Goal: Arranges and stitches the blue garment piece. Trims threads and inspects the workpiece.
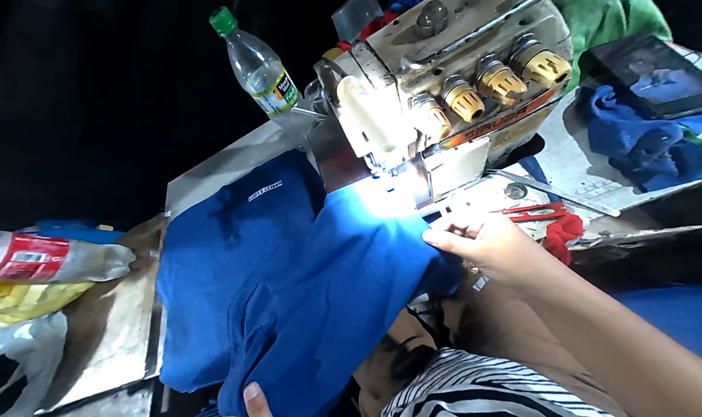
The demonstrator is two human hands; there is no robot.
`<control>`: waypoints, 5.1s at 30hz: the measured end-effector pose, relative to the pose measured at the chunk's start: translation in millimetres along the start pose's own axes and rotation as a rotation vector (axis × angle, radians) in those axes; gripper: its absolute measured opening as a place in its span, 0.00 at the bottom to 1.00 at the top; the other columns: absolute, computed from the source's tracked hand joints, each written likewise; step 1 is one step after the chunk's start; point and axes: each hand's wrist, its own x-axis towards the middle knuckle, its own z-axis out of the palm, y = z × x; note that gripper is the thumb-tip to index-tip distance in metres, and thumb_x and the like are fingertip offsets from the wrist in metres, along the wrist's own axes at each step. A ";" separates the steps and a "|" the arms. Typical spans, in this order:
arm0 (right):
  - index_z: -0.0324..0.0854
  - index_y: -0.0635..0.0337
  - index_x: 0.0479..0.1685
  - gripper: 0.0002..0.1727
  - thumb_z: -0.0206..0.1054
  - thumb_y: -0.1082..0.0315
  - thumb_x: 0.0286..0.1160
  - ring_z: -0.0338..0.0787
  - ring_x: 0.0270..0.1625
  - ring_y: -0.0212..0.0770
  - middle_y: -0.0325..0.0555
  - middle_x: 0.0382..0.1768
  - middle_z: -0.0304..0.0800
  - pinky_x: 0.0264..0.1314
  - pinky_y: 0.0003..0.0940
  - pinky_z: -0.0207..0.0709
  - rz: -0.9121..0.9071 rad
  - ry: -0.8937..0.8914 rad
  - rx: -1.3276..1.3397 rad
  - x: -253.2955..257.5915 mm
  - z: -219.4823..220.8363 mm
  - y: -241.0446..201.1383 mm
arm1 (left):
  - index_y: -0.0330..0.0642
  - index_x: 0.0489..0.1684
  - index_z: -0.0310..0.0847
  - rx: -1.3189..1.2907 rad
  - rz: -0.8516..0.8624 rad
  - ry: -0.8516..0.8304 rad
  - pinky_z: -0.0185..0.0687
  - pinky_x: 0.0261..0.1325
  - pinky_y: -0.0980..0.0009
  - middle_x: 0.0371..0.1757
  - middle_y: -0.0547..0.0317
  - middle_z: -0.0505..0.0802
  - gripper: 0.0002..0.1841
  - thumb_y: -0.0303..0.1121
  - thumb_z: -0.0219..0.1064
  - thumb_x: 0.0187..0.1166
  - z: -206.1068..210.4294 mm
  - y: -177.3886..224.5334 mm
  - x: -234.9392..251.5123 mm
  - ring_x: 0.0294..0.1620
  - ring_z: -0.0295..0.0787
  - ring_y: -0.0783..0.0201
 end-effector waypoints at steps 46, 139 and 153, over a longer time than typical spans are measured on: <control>0.87 0.58 0.33 0.08 0.82 0.68 0.64 0.84 0.27 0.33 0.42 0.26 0.87 0.29 0.24 0.79 0.128 -0.021 0.123 -13.1 11.4 2.7 | 0.35 0.63 0.73 -0.028 -0.071 -0.245 0.85 0.58 0.77 0.46 0.72 0.88 0.17 0.37 0.45 0.94 21.5 10.8 167.8 0.48 0.87 0.82; 0.87 0.62 0.46 0.06 0.73 0.76 0.74 0.94 0.34 0.39 0.48 0.34 0.92 0.43 0.31 0.92 0.081 -0.179 0.213 -23.7 4.2 13.3 | 0.44 0.51 0.87 -0.445 -0.170 -0.460 0.93 0.47 0.69 0.43 0.60 0.95 0.13 0.28 0.78 0.71 142.9 29.2 -32.0 0.43 0.94 0.67; 0.83 0.65 0.50 0.07 0.70 0.76 0.77 0.94 0.35 0.33 0.42 0.33 0.92 0.42 0.29 0.92 0.010 -0.166 0.246 -7.9 5.8 4.0 | 0.40 0.57 0.70 -0.443 -0.147 -0.045 0.89 0.47 0.77 0.41 0.74 0.89 0.08 0.28 0.60 0.87 124.1 46.7 28.0 0.40 0.90 0.80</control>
